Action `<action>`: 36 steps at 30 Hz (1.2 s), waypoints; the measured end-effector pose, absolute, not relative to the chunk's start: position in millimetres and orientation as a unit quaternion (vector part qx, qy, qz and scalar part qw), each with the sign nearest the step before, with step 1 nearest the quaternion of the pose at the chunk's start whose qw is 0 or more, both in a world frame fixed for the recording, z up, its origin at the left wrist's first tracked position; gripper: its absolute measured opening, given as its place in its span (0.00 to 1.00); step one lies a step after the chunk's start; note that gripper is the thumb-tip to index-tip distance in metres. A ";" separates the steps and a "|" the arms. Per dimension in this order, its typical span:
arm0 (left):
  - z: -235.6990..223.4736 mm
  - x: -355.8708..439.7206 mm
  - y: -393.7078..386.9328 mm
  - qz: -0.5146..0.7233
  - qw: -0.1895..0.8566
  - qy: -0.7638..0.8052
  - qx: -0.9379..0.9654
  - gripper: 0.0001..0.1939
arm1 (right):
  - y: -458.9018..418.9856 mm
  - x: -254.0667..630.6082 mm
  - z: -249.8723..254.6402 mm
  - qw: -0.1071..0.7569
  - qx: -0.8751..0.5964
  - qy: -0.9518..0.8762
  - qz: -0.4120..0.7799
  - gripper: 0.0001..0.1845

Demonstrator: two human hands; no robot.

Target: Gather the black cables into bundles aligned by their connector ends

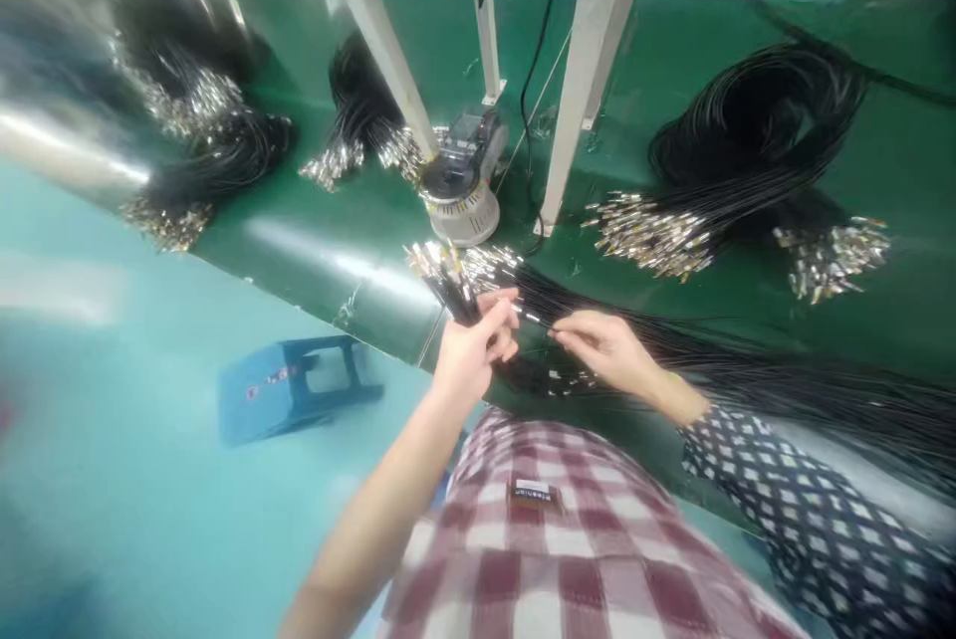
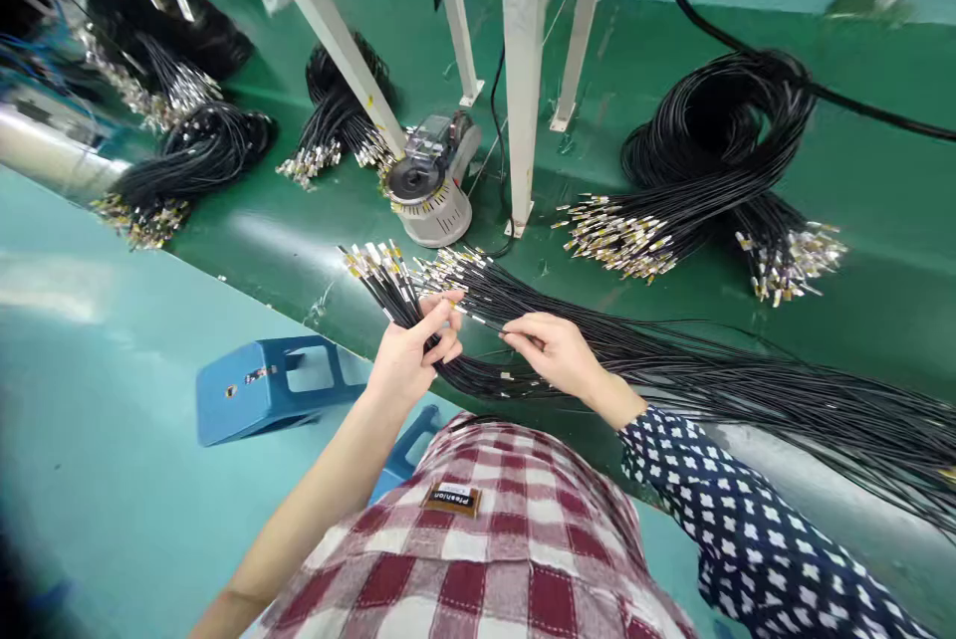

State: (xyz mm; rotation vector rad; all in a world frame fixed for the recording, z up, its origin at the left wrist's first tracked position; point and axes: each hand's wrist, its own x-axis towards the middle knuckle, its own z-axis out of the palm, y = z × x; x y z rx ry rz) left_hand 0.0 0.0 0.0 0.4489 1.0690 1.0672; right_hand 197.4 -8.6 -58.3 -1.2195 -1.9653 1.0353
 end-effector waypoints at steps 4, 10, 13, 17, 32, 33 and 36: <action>-3.2 1.6 -4.5 0.474 0.702 0.488 0.211 0.12 | -6.1 182.3 -42.7 0.311 -0.464 -0.754 0.346 0.10; -6.2 -4.9 -10.2 0.484 0.693 0.488 0.219 0.10 | -3.4 174.7 -45.9 0.274 -0.448 -0.811 0.257 0.12; -11.7 -10.9 -13.0 0.497 0.688 0.485 0.211 0.10 | -12.5 215.8 -79.2 0.208 -0.473 -0.823 0.236 0.12; -17.7 -14.5 -15.6 0.498 0.695 0.478 0.198 0.09 | -17.9 245.1 -100.3 0.178 -0.528 -0.792 0.250 0.10; -11.6 -6.8 -15.3 0.472 0.697 0.504 0.196 0.18 | 12.9 129.9 -0.4 0.234 -0.487 -0.708 0.456 0.15; -12.1 -6.7 -15.8 0.472 0.695 0.507 0.195 0.18 | 16.7 129.5 3.3 0.214 -0.473 -0.699 0.492 0.16; -13.7 -8.2 -19.8 0.477 0.686 0.519 0.181 0.16 | 31.8 140.8 -0.3 0.141 -0.352 -0.658 0.651 0.14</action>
